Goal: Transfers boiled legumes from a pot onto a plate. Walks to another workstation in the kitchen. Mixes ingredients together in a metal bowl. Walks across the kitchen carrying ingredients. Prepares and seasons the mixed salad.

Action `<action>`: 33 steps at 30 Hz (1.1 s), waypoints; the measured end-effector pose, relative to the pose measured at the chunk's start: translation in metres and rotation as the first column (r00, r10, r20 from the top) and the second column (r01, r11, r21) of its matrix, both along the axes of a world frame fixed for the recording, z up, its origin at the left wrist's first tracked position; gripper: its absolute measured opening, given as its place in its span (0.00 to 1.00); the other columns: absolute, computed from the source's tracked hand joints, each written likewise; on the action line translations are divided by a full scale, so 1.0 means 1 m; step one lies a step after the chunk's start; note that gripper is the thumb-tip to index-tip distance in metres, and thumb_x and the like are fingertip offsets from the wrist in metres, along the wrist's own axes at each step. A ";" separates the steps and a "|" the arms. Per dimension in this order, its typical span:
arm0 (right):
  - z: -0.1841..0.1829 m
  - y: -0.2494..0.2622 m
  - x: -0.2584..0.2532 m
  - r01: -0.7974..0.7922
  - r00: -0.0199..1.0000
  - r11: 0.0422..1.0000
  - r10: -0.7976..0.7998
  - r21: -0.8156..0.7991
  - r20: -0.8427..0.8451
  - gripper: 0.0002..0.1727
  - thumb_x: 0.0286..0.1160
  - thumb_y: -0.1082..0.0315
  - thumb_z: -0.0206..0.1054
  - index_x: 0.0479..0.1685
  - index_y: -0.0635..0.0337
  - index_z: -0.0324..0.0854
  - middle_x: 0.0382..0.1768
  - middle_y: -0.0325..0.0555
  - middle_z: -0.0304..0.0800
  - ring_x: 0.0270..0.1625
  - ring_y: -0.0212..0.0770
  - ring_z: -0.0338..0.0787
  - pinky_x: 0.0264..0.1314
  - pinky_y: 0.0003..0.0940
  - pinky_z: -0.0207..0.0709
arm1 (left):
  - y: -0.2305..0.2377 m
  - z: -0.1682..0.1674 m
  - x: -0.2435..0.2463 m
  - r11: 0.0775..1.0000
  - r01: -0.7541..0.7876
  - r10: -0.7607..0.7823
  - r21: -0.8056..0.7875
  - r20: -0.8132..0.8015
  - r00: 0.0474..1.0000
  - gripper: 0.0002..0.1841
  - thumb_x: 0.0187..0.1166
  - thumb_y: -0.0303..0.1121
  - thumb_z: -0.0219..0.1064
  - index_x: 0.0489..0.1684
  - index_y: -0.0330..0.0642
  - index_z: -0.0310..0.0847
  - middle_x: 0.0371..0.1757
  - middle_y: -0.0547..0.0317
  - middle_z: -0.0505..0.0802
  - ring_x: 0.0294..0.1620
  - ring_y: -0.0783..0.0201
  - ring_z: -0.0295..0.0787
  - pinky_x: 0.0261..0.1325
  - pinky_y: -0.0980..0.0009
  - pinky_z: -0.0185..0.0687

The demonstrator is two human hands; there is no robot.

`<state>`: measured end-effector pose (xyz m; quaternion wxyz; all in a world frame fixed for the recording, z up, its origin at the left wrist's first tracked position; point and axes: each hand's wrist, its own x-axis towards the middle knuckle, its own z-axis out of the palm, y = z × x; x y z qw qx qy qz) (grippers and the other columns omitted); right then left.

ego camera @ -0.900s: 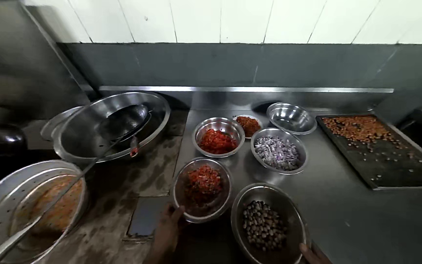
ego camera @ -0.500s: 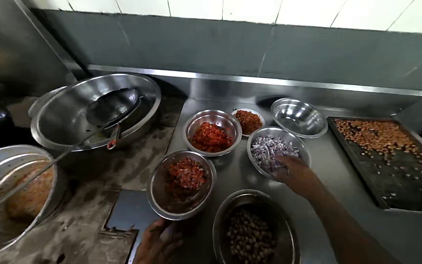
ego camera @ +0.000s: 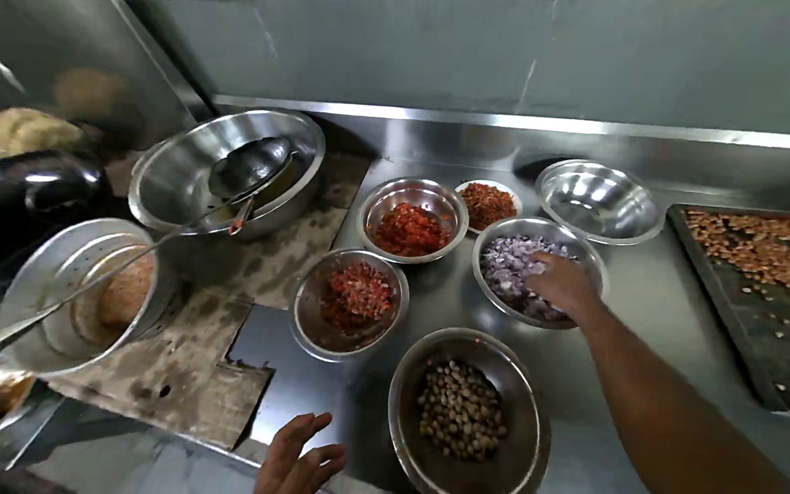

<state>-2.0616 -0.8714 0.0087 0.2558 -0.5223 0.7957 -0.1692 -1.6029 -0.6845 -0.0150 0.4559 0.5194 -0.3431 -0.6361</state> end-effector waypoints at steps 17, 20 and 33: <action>0.041 0.107 0.102 -0.266 0.934 0.963 0.270 -0.045 0.236 0.14 0.71 0.68 0.74 0.54 0.58 0.88 0.46 0.52 0.90 0.44 0.48 0.90 0.49 0.52 0.86 | 0.006 -0.005 0.006 0.973 0.222 -0.220 0.055 -0.041 0.975 0.19 0.81 0.23 0.56 0.71 0.38 0.71 0.72 0.44 0.84 0.55 0.47 0.93 0.58 0.50 0.92; 0.026 0.126 0.140 -0.466 0.884 0.859 0.440 0.212 0.160 0.22 0.77 0.55 0.72 0.68 0.53 0.86 0.64 0.54 0.86 0.67 0.52 0.85 0.73 0.54 0.77 | -0.002 -0.003 0.019 0.958 0.278 -0.274 0.067 -0.065 0.959 0.19 0.81 0.24 0.57 0.71 0.38 0.72 0.73 0.45 0.84 0.55 0.48 0.93 0.58 0.50 0.92; 0.020 0.126 0.156 -0.423 0.902 0.820 0.420 0.384 0.097 0.25 0.76 0.62 0.72 0.74 0.51 0.81 0.70 0.59 0.83 0.72 0.58 0.83 0.76 0.59 0.75 | -0.047 -0.005 -0.060 0.806 0.549 -0.545 0.223 -0.086 0.834 0.23 0.79 0.26 0.67 0.72 0.35 0.67 0.60 0.46 0.85 0.49 0.56 0.94 0.48 0.59 0.96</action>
